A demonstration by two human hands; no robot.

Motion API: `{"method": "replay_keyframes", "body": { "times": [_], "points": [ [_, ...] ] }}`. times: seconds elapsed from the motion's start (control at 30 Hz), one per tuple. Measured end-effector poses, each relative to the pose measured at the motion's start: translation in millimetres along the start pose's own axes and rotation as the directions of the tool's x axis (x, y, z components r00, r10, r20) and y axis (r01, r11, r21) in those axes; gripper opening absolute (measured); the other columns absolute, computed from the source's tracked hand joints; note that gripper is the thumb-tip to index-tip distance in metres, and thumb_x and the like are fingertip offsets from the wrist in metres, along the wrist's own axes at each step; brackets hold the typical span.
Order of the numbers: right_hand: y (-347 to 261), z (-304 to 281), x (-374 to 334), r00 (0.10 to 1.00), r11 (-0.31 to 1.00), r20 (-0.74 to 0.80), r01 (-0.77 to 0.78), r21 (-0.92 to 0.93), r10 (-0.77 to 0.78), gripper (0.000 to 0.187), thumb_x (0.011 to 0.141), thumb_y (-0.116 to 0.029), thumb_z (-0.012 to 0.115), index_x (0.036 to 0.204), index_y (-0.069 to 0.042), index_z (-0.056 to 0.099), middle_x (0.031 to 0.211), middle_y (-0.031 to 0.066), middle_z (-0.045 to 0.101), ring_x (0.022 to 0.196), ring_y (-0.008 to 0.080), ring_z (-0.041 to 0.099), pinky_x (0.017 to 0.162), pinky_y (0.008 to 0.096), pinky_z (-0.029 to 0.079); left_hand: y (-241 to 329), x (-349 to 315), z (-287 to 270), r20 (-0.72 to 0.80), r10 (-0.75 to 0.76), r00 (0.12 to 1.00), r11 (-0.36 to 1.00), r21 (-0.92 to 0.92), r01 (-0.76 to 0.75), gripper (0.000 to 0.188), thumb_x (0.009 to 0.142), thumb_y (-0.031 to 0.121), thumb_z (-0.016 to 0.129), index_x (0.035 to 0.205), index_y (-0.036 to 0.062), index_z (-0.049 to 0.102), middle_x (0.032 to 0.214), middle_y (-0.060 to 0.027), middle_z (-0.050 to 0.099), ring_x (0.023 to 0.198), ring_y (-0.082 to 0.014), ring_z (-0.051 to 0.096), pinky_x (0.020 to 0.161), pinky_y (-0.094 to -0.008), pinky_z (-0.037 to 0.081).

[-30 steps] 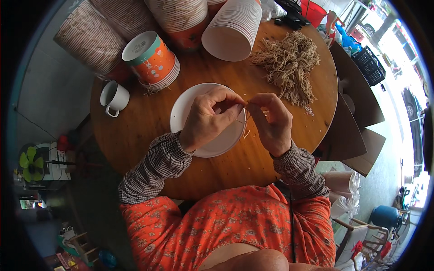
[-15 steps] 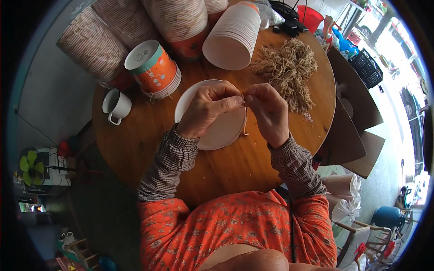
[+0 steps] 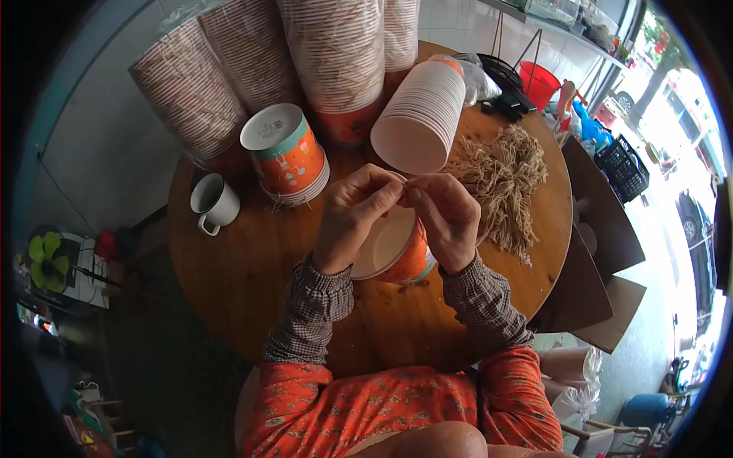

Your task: Thread and tie string handles onto paper buckets.

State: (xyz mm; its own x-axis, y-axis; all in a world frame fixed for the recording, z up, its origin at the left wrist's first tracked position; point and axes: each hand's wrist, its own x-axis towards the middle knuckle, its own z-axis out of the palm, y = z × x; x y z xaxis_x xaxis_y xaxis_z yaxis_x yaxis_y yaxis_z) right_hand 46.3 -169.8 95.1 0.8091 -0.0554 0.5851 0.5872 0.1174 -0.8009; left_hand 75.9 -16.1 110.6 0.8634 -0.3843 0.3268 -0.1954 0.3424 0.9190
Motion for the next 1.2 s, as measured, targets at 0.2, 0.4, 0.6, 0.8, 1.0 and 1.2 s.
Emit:
{"method": "replay_keyframes", "body": {
  "times": [0.2,0.4,0.6,0.8,1.0,1.2],
  "points": [
    [-1,-7,8,0.992,0.977,-0.003,-0.127,0.169,0.129,0.007,0.093,-0.001,0.058,0.099,0.003,0.059,0.09,0.0067,0.066,0.084,0.0106,0.063,0.077,0.0259,0.052,12,-1,2,0.015,0.036,0.999,0.976,0.216,-0.038,0.01,0.093,0.006,0.062,0.097,-0.0024,0.063,0.098,-0.0054,0.067,0.092,-0.0092,0.062,0.08,-0.0229,0.05],
    [-5,-16,10,0.987,0.986,0.029,-0.161,0.043,0.16,0.008,0.096,-0.005,0.055,0.098,0.002,0.056,0.086,0.0055,0.065,0.084,0.0103,0.063,0.076,0.0256,0.052,12,-4,-1,0.06,0.232,0.971,0.745,0.631,-0.217,0.007,0.088,0.002,0.061,0.095,-0.0015,0.061,0.089,-0.0067,0.062,0.083,-0.0135,0.059,0.073,-0.0255,0.047],
    [-3,-16,8,0.988,0.988,-0.009,-0.154,0.013,0.154,0.006,0.095,-0.004,0.055,0.096,0.002,0.054,0.086,0.0057,0.065,0.082,0.0099,0.062,0.076,0.0251,0.051,11,-9,5,-0.063,0.28,0.958,0.773,0.607,-0.186,0.003,0.088,0.001,0.056,0.089,-0.0003,0.054,0.083,-0.0058,0.054,0.075,-0.014,0.053,0.071,-0.0272,0.044],
    [-5,-21,11,0.978,0.977,-0.049,-0.197,0.076,0.201,0.006,0.093,-0.004,0.056,0.095,0.001,0.056,0.085,0.0058,0.064,0.076,0.0081,0.059,0.07,0.0235,0.049,8,-7,4,-0.024,0.295,0.955,0.731,0.65,-0.209,0.007,0.089,0.002,0.058,0.096,-0.0002,0.057,0.083,-0.0046,0.054,0.071,-0.0119,0.05,0.067,-0.0259,0.044],
    [-14,-26,10,0.997,0.945,0.065,0.063,-0.32,-0.044,0.006,0.087,-0.003,0.063,0.093,-0.004,0.064,0.086,0.0033,0.059,0.074,0.0094,0.057,0.063,0.0243,0.045,-1,-7,9,0.048,0.219,0.975,0.828,0.519,-0.212,0.021,0.086,0.008,0.07,0.106,0.0026,0.066,0.089,-0.0038,0.064,0.067,-0.0064,0.055,0.056,-0.0219,0.043],
    [-16,-23,7,0.99,0.99,0.063,-0.122,-0.063,0.126,0.005,0.089,-0.005,0.064,0.094,-0.003,0.064,0.086,0.0012,0.058,0.077,0.0082,0.056,0.066,0.0234,0.046,4,-9,17,0.051,0.233,0.971,0.787,0.577,-0.219,0.01,0.086,0.002,0.068,0.096,0.0026,0.068,0.089,-0.0006,0.067,0.067,-0.0026,0.054,0.053,-0.0202,0.041]
  ]
}}
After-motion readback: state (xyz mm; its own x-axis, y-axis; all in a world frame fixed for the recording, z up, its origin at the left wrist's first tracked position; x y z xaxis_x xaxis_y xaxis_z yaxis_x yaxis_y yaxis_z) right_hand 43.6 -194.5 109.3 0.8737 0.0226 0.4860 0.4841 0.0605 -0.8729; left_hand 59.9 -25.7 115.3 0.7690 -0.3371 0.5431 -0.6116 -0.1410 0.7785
